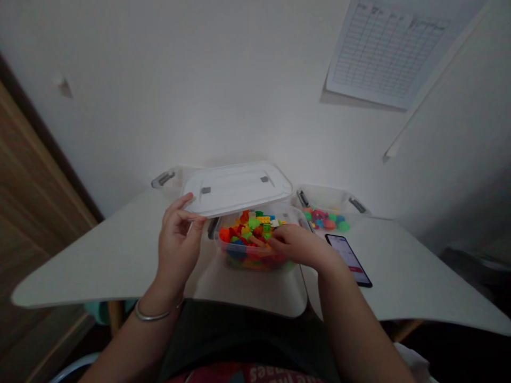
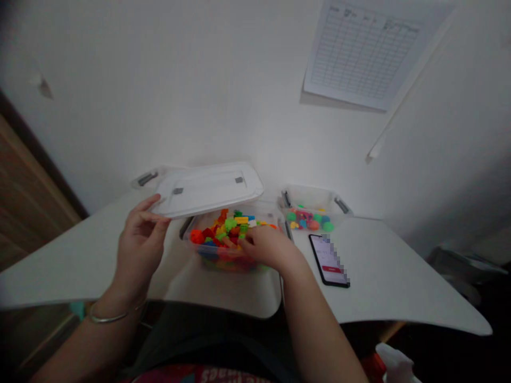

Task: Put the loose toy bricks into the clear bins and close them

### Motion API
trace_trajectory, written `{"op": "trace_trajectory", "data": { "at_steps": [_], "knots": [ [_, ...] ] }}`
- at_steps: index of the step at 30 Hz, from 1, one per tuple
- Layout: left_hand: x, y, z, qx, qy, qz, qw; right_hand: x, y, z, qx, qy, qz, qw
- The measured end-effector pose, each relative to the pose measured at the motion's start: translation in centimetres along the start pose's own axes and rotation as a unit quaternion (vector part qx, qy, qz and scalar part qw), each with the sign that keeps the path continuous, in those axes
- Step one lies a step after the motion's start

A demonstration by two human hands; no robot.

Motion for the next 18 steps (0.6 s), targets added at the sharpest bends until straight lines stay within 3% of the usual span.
{"op": "trace_trajectory", "data": {
  "at_steps": [9, 14, 16, 18],
  "knots": [
    [-0.3, -0.2, 0.8, 0.023, -0.021, -0.013, 0.999, 0.7, 2.3, 1.6, -0.012, 0.126, -0.112, 0.986],
    [-0.2, -0.2, 0.6, 0.020, -0.043, -0.040, 0.998, -0.6, 0.6, 0.5, -0.184, 0.100, -0.089, 0.974],
    [-0.1, -0.1, 0.5, 0.019, -0.063, -0.064, 0.996, -1.9, -0.4, 0.0, -0.274, 0.121, -0.053, 0.953],
    [0.0, 0.1, 0.3, 0.026, -0.089, -0.090, 0.992, -3.3, -1.4, -0.3, -0.368, 0.172, -0.026, 0.914]
  ]
}}
Point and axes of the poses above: each hand's wrist, its own y-axis towards the middle knuckle, its own z-axis out of the palm, x = y × z, the point moved 3 cm from there along y, towards the middle knuckle, and after that the axes turned 6 degrees about y, right-handed, at the moved point
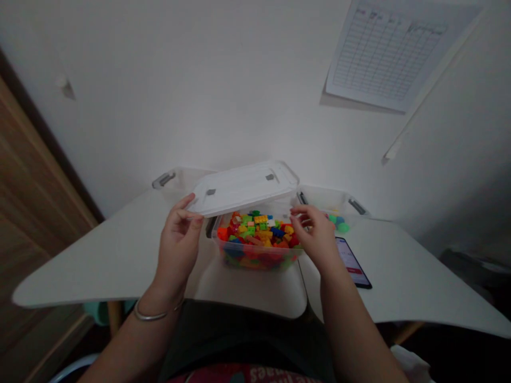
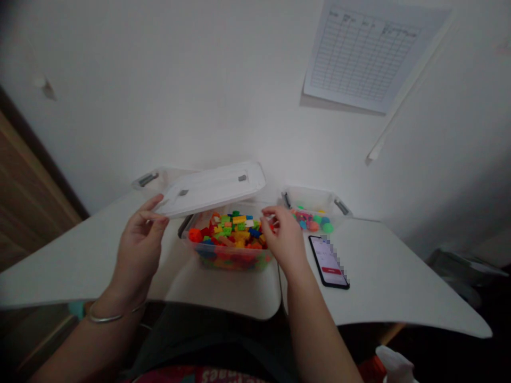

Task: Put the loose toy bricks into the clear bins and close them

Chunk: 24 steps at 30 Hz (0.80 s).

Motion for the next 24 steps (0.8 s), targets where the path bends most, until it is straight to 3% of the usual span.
{"op": "trace_trajectory", "data": {
  "at_steps": [3, 14, 18, 24],
  "knots": [
    [-0.1, 0.1, 0.0, 0.026, -0.009, -0.008, 1.000, -1.3, -0.4, -1.1, -0.081, 0.064, 0.007, 0.995],
    [-2.0, -0.6, 0.5, 0.141, 0.026, 0.092, 0.985, -1.9, -1.2, -2.5, -0.137, -0.008, -0.099, 0.986],
    [-2.6, -0.5, 0.6, 0.108, 0.026, 0.113, 0.987, -1.4, -1.6, -3.1, -0.180, 0.043, -0.072, 0.980],
    [-2.6, 0.0, 1.3, 0.065, 0.123, 0.114, 0.984, -0.1, -1.8, -3.6, -0.239, 0.075, 0.012, 0.968]
  ]
}}
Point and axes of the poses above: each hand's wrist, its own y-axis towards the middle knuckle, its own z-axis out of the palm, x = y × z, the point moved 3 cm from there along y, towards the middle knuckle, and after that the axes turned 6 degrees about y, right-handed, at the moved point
